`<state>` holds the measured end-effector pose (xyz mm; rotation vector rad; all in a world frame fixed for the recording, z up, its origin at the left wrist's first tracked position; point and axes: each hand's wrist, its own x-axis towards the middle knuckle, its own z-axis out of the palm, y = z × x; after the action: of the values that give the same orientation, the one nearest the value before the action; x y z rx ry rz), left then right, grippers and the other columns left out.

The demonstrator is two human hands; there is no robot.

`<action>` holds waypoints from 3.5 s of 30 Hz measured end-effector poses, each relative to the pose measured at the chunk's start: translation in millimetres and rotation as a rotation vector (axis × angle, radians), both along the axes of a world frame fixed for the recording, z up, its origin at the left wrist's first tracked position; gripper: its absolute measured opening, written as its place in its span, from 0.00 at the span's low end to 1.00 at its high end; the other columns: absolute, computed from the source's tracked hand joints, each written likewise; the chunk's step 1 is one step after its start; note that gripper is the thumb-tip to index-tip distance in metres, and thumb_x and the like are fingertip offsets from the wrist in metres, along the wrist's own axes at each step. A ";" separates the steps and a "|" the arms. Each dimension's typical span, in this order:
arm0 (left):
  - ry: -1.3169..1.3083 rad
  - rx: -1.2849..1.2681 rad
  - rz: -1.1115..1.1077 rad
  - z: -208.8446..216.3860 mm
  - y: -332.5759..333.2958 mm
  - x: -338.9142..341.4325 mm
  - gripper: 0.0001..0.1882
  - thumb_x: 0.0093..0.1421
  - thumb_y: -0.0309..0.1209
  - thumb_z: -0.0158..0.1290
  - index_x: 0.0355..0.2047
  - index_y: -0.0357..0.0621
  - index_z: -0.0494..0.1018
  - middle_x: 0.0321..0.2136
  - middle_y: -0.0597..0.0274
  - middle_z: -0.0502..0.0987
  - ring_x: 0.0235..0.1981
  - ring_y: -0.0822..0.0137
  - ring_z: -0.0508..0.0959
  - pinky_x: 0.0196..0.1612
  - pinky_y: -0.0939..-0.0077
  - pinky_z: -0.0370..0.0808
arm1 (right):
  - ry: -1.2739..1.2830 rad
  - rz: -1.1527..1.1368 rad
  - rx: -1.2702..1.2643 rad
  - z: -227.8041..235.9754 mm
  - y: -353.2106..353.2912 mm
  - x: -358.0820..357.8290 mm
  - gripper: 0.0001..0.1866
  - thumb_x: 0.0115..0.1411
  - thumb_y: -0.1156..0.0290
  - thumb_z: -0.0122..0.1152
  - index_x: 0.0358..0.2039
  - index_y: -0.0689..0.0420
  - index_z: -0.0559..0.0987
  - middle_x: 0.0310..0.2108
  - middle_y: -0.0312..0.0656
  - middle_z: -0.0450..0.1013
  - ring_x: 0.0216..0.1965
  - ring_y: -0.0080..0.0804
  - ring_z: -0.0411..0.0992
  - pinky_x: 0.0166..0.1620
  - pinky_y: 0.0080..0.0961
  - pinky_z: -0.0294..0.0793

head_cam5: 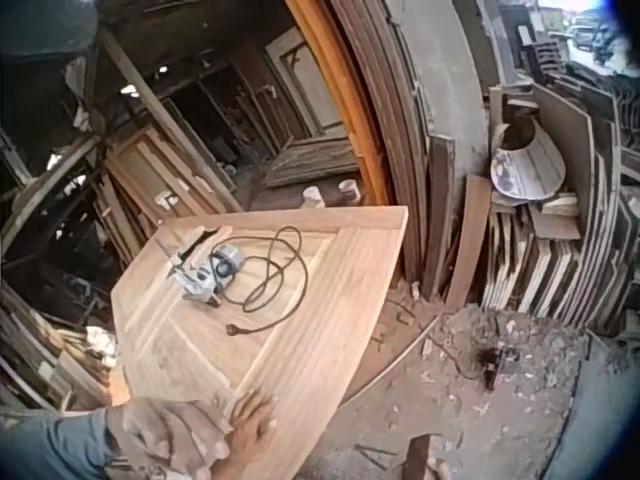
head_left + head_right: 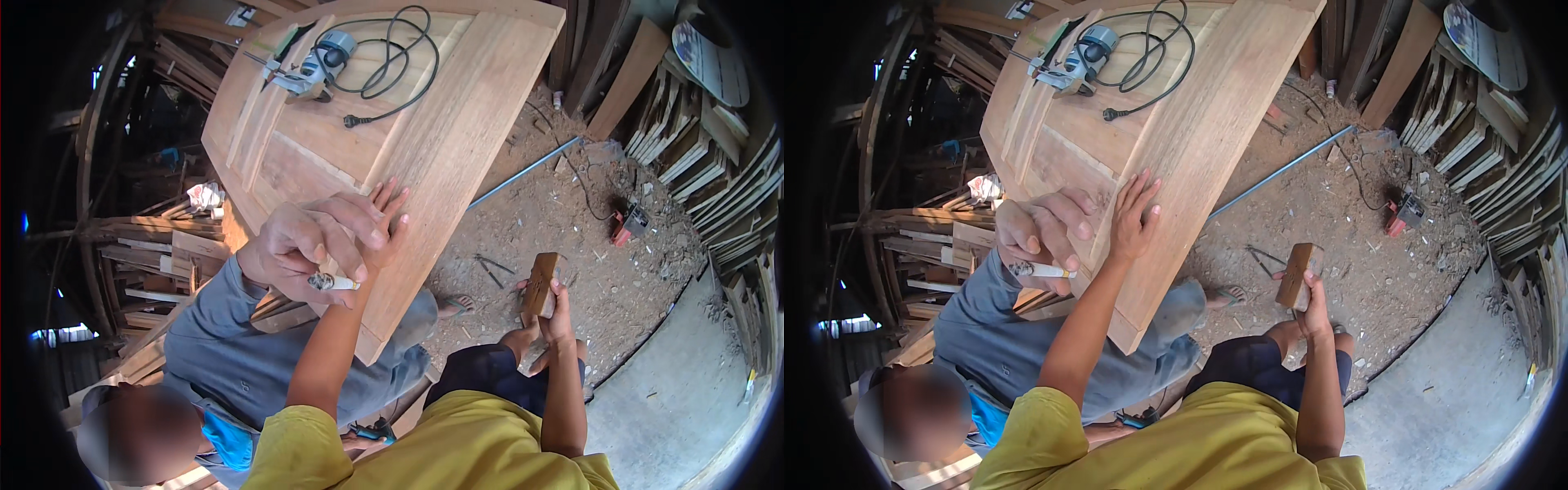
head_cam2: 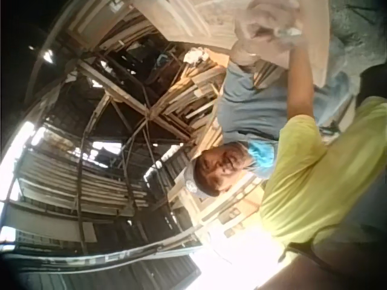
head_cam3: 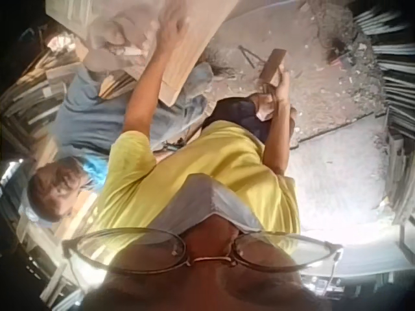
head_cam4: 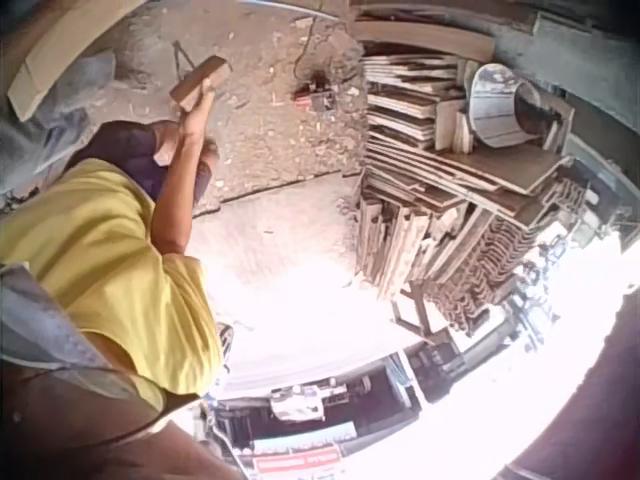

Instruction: The person sands the surface and edges of a wooden door using a sanding block, then holds a long metal strip against the top edge of the door.

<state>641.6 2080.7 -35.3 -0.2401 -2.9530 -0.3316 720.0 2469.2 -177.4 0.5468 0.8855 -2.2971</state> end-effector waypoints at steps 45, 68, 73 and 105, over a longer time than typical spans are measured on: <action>-0.142 -0.211 -0.040 19.5 62.5 -57.6 0.32 0.68 0.45 0.60 0.69 0.50 0.70 0.71 0.44 0.63 0.74 0.40 0.58 0.76 0.48 0.58 | 0.135 -0.113 -0.433 104.3 169.0 -13.7 0.52 0.51 0.55 0.58 0.77 0.59 0.60 0.73 0.54 0.65 0.71 0.50 0.68 0.69 0.50 0.68; -0.167 -0.130 -0.455 -28.2 37.3 -140.0 0.44 0.72 0.56 0.41 0.77 0.35 0.55 0.76 0.35 0.50 0.77 0.42 0.51 0.77 0.47 0.47 | 0.397 -0.414 -0.114 -5.0 -219.1 -66.7 0.33 0.79 0.57 0.40 0.73 0.70 0.56 0.67 0.63 0.65 0.69 0.51 0.65 0.72 0.39 0.58; -0.163 -0.145 -0.477 -27.8 36.7 -140.5 0.45 0.72 0.57 0.39 0.77 0.35 0.55 0.76 0.35 0.49 0.77 0.42 0.51 0.77 0.47 0.46 | 0.470 -0.423 -0.062 -8.3 -215.8 -73.2 0.30 0.80 0.60 0.40 0.72 0.70 0.57 0.64 0.63 0.68 0.64 0.51 0.70 0.68 0.41 0.64; -0.133 -0.131 -0.251 -18.0 41.9 -160.5 0.39 0.74 0.58 0.43 0.77 0.49 0.60 0.75 0.28 0.55 0.78 0.29 0.46 0.75 0.30 0.42 | 0.048 0.539 1.166 -526.2 -122.9 -190.4 0.45 0.64 0.49 0.66 0.73 0.54 0.57 0.61 0.69 0.71 0.61 0.73 0.72 0.60 0.56 0.76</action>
<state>481.1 2122.6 -53.2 -0.6316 -3.0822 -0.1907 529.5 2346.3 -703.6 0.5924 2.0749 -1.1448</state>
